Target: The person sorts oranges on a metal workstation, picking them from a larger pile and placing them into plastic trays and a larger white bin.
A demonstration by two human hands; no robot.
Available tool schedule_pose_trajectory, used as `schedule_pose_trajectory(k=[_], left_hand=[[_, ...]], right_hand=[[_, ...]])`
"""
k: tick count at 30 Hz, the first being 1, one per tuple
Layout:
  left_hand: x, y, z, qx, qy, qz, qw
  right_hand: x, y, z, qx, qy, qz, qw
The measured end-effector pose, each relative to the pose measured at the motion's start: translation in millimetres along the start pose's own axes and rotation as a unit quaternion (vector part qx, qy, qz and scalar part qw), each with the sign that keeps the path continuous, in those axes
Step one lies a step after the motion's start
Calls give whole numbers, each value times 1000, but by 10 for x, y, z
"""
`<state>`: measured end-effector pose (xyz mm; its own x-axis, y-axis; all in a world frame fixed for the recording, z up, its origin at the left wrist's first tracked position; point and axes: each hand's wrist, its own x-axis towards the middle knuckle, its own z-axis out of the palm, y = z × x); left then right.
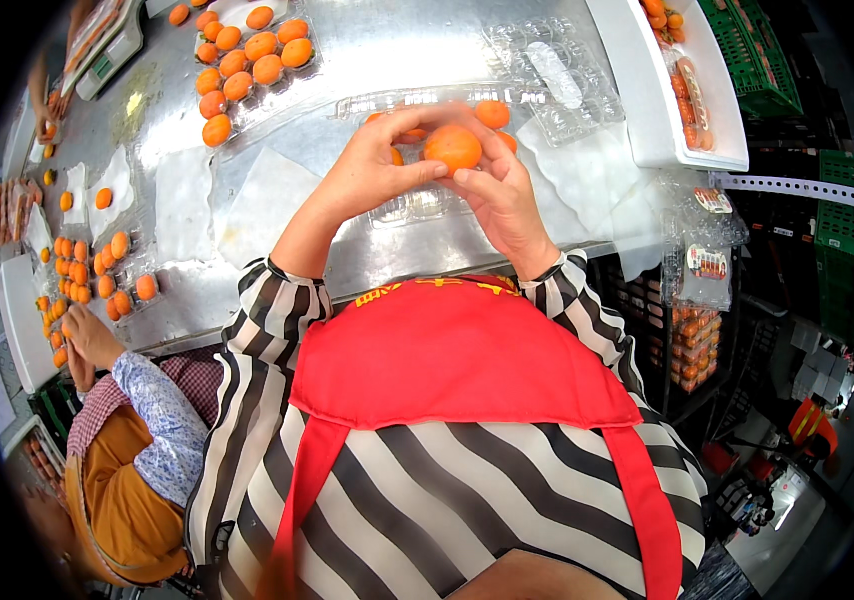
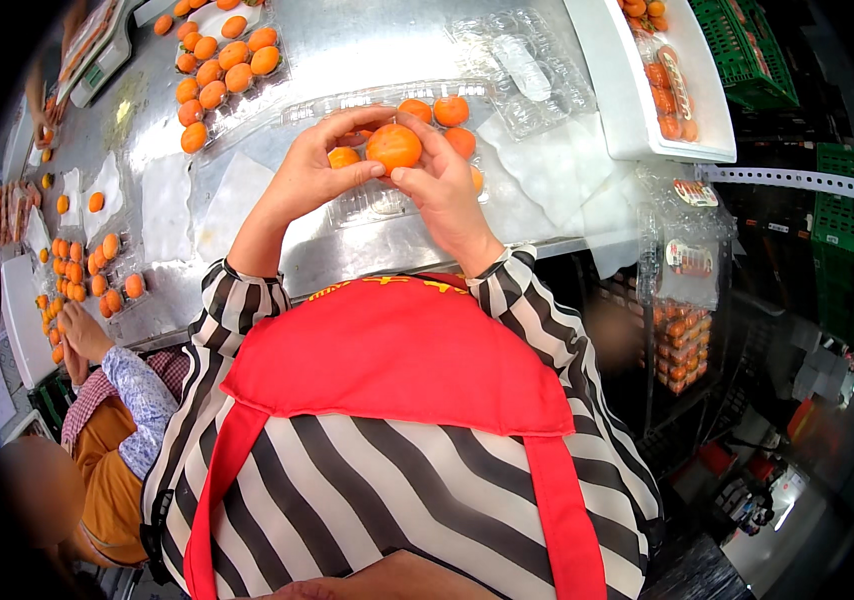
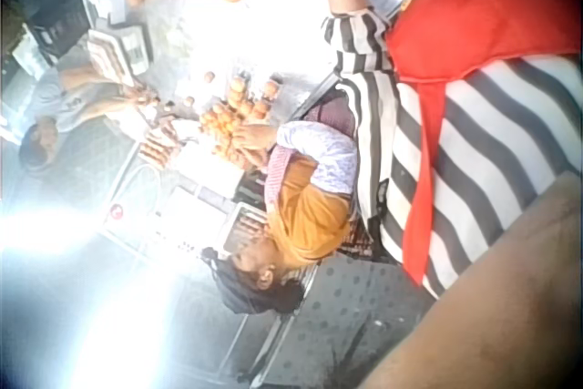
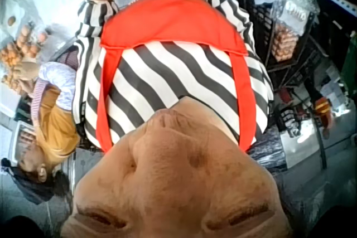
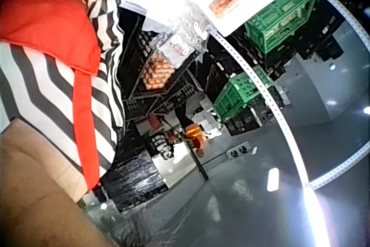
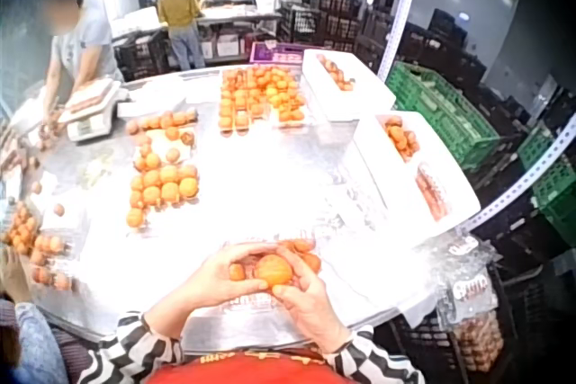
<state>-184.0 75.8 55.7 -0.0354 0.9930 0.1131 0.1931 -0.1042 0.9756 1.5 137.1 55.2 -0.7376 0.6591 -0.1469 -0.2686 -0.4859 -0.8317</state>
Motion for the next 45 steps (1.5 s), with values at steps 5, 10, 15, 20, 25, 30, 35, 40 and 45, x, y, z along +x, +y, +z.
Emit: schedule_pose_trajectory(k=[5, 10, 15, 20, 25, 30, 35, 40, 45], left_hand=[[-1, 16, -11, 9, 3, -1, 1000], [-1, 66, -16, -3, -2, -25, 1000], [26, -40, -112, 10, 108, -45, 993], [55, -113, -274, 235, 262, 39, 935], [139, -389, -406, 385, 266, 64, 881], [222, -615, -391, 391, 253, 75, 882], [138, -880, -381, 333, 228, 36, 914], [34, -1058, -349, 265, 227, -2, 937], [-5, -1372, -380, 232, 222, -8, 947]], right_hand=[[17, 89, -31, -74, 0, -39, 996], [0, 109, 0, -84, 11, -44, 995], [-5, 67, -47, -44, 28, -29, 998], [-27, 13, -84, -25, 28, -46, 998], [-47, -44, -86, 37, 22, -24, 999], [-95, -129, -154, 129, 31, 21, 991], [-123, -91, -243, 130, 48, -27, 990], [-123, -136, -281, 120, 49, -35, 991], [-141, -202, -296, 88, 72, -56, 992]])
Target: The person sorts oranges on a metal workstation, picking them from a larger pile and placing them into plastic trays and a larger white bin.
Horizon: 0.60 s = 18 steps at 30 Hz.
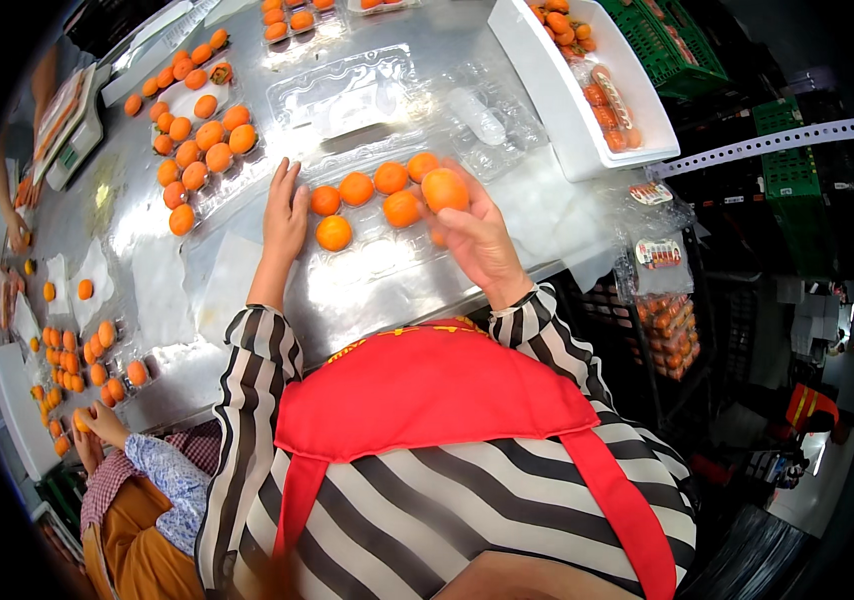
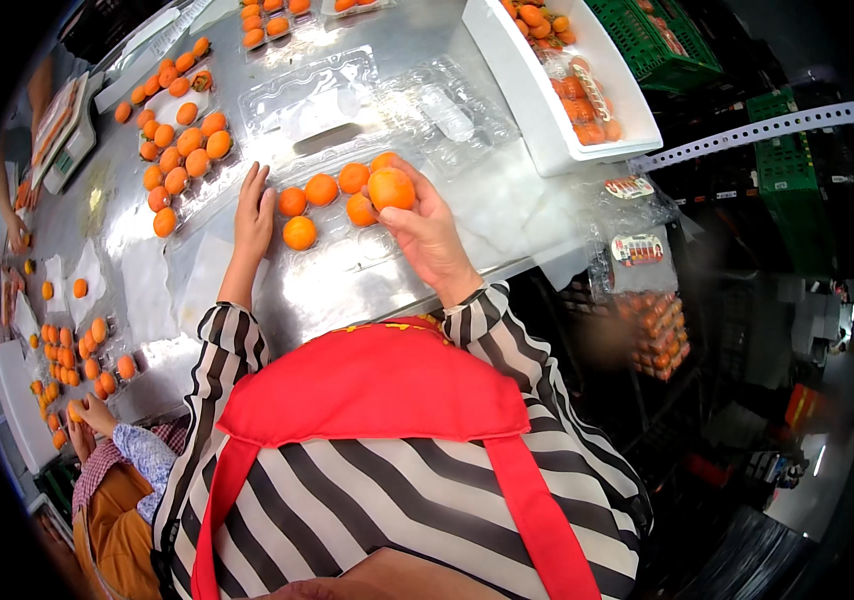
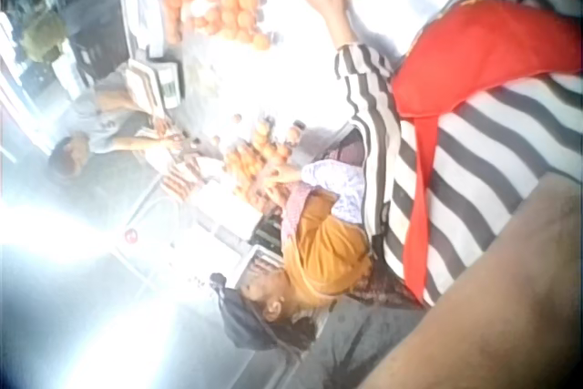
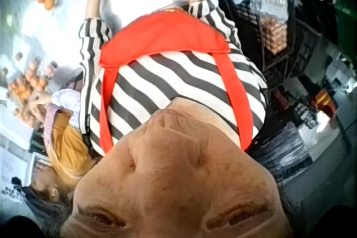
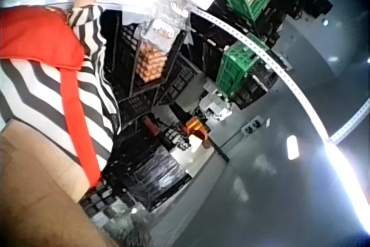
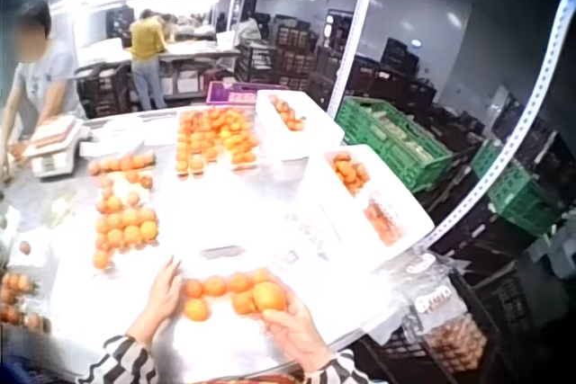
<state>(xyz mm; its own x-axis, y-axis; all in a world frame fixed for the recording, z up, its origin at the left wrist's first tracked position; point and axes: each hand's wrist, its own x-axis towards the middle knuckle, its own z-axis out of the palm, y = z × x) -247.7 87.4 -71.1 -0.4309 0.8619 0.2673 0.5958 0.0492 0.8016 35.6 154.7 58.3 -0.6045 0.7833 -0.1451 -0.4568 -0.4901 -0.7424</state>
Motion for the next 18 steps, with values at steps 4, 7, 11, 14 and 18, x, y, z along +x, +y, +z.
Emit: schedule_pose_trajectory(k=[4, 7, 11, 14, 18], left_hand=[[-16, -57, 6, -9, -4, -11, 1000], [-26, -47, 12, -31, -4, -17, 999], [-48, -90, 18, -39, -5, -8, 999], [-75, -104, 37, -37, 1, -3, 999], [-107, -97, 56, -19, 17, 19, 999]], right_hand=[[9, -5, -35, -142, 32, -54, 988], [-7, -31, 0, -183, 57, -79, 978], [-8, -36, 8, -230, 69, -97, 966], [4, 0, -26, -284, 77, -124, 948], [12, 35, -26, -303, 88, -142, 938]])
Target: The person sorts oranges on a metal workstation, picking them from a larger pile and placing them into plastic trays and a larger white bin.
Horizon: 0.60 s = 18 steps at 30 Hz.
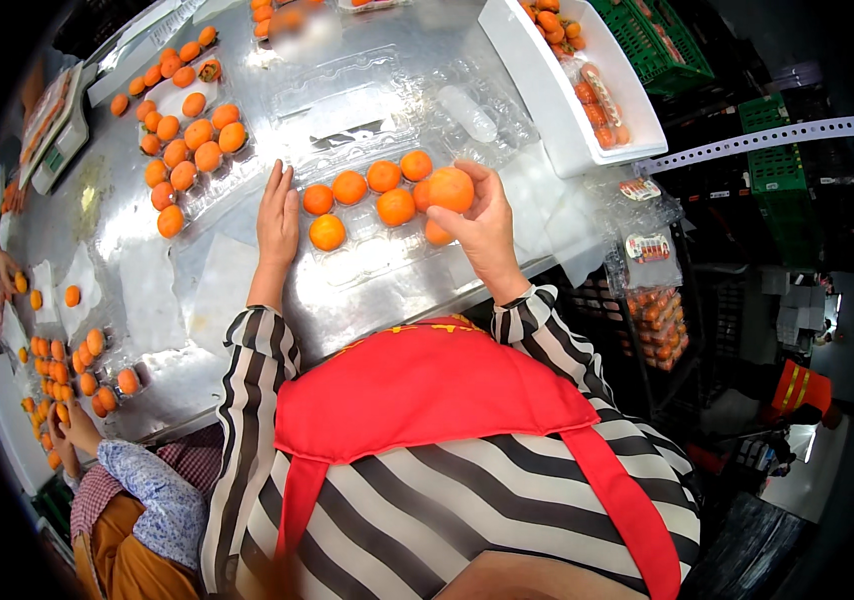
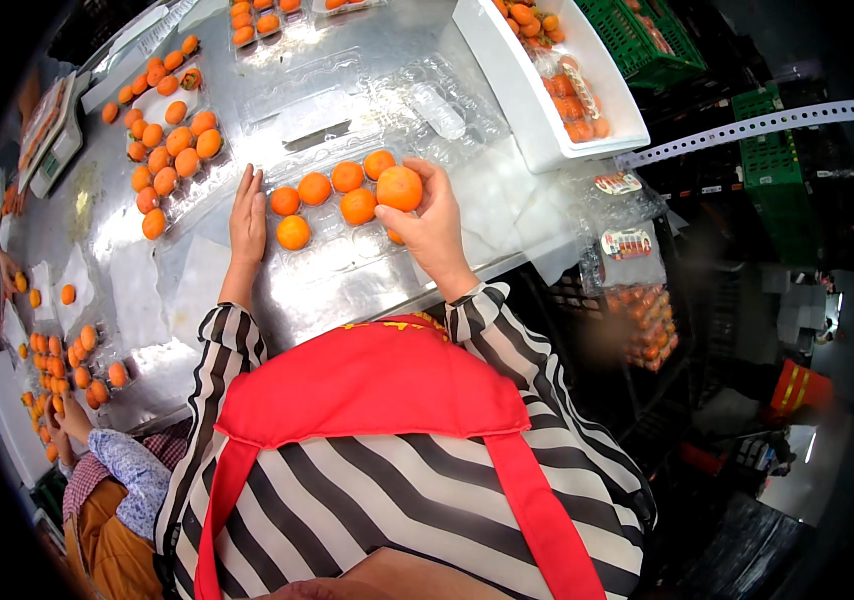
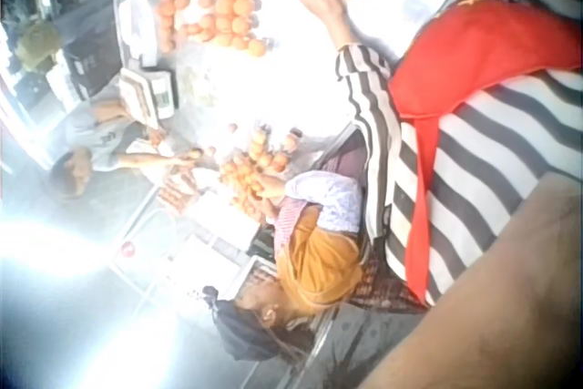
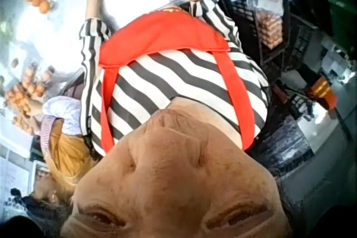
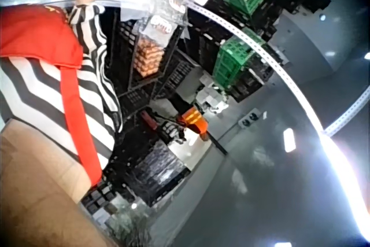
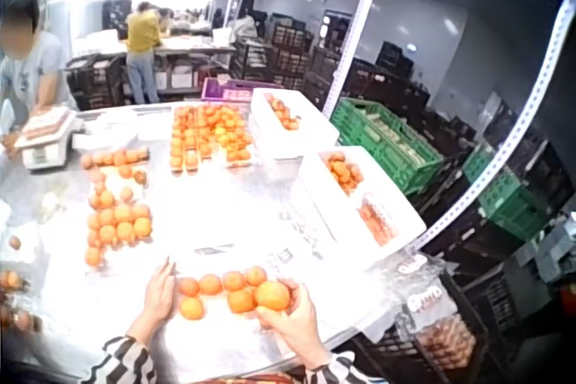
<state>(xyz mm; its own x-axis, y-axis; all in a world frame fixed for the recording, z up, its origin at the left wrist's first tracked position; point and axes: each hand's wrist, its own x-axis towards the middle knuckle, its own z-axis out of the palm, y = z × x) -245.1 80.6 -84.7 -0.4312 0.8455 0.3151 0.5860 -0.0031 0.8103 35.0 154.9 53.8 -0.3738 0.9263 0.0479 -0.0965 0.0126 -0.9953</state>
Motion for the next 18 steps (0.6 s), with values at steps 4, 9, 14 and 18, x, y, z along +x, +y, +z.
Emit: schedule_pose_trajectory(k=[4, 9, 14, 18], left_hand=[[-8, 35, 4, 2, 12, 15, 1000], [3, 64, 0, 0, 23, 18, 1000], [-14, 82, -25, -11, 42, 24, 999], [-13, 69, 5, 12, 60, 33, 998]], right_hand=[[-26, -51, 44, -13, -1, 10, 1000], [9, -3, 22, -38, -40, 16, 998], [3, -79, 14, 121, -26, 163, 979], [18, -24, -51, 227, -19, 212, 950]])
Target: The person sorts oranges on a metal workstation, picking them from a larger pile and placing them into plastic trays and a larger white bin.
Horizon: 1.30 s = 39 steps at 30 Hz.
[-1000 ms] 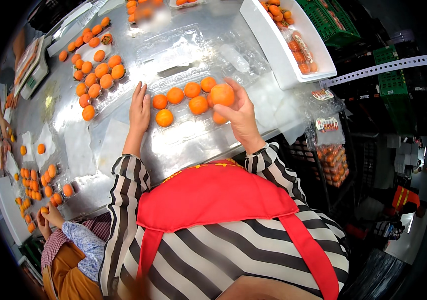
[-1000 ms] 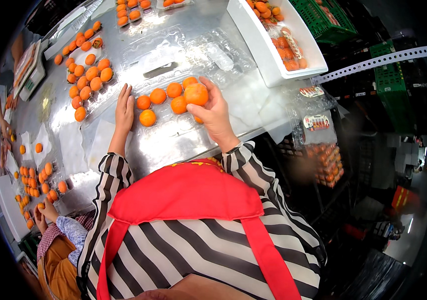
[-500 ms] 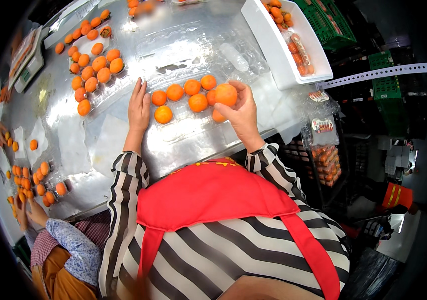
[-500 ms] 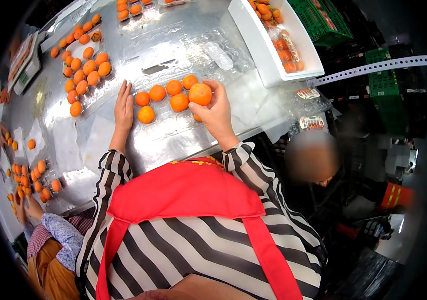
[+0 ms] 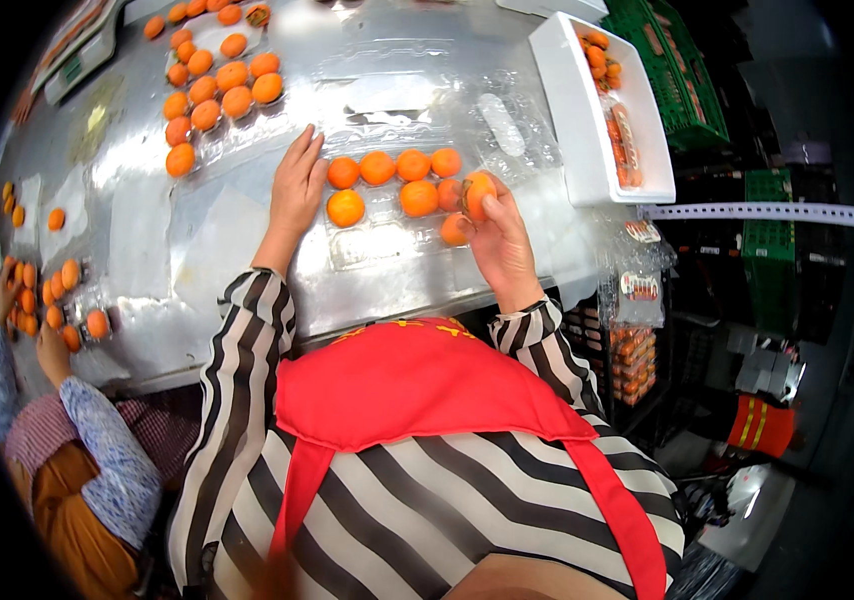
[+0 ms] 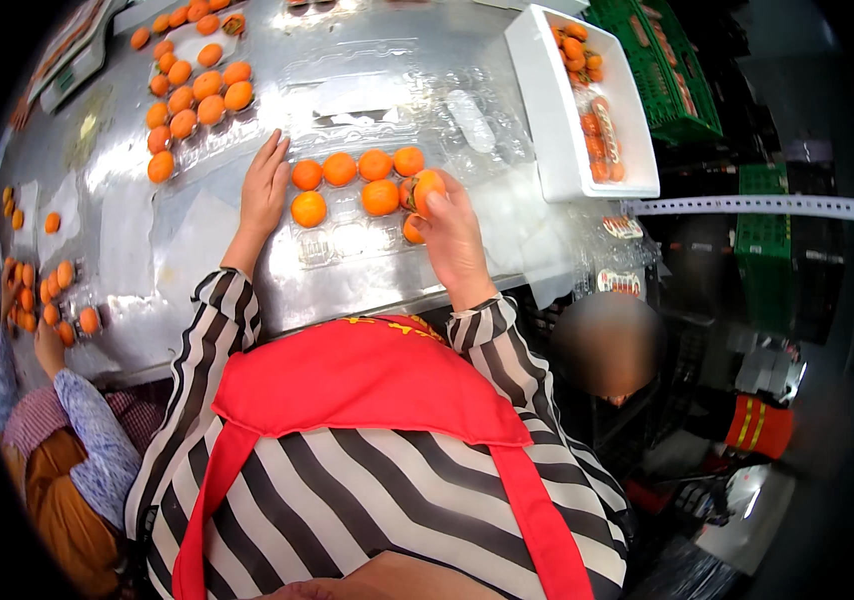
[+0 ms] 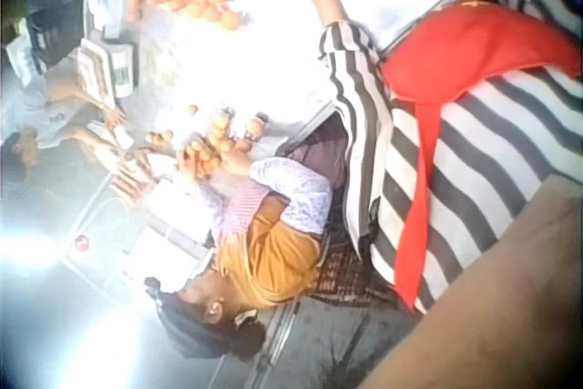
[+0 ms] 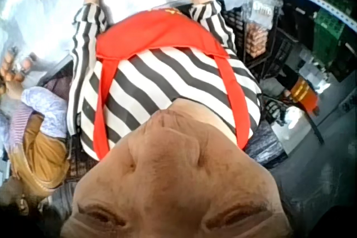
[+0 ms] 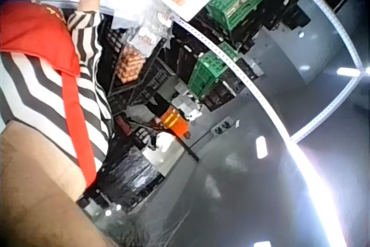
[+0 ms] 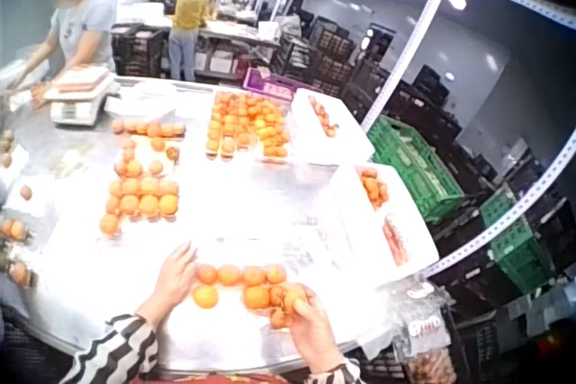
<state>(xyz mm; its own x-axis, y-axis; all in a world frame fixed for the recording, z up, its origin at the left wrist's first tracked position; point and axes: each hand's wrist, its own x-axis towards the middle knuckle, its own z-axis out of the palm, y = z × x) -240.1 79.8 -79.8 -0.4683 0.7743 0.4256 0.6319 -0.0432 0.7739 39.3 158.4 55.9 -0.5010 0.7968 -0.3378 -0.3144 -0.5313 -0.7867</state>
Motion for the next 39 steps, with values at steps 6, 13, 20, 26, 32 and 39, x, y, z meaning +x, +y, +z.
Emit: schedule_pose_trajectory(k=[6, 13, 20, 26, 32, 39], left_hand=[[-5, -34, 5, 22, 6, 15, 1000], [20, -21, -12, 20, 2, 19, 1000], [1, -68, 5, 30, 0, 15, 999], [-6, -59, 7, 48, 3, 18, 999], [1, -73, 14, 53, 4, 20, 998], [-1, -49, 4, 50, 0, 13, 999]], right_hand=[[75, 124, 159, -246, -40, -89, 964], [365, 425, 304, -561, -103, -203, 796], [468, 650, 400, -683, -145, -307, 647], [499, 676, 374, -695, -154, -305, 632], [495, 627, 344, -716, -174, -307, 603], [513, 662, 333, -716, -175, -339, 584]])
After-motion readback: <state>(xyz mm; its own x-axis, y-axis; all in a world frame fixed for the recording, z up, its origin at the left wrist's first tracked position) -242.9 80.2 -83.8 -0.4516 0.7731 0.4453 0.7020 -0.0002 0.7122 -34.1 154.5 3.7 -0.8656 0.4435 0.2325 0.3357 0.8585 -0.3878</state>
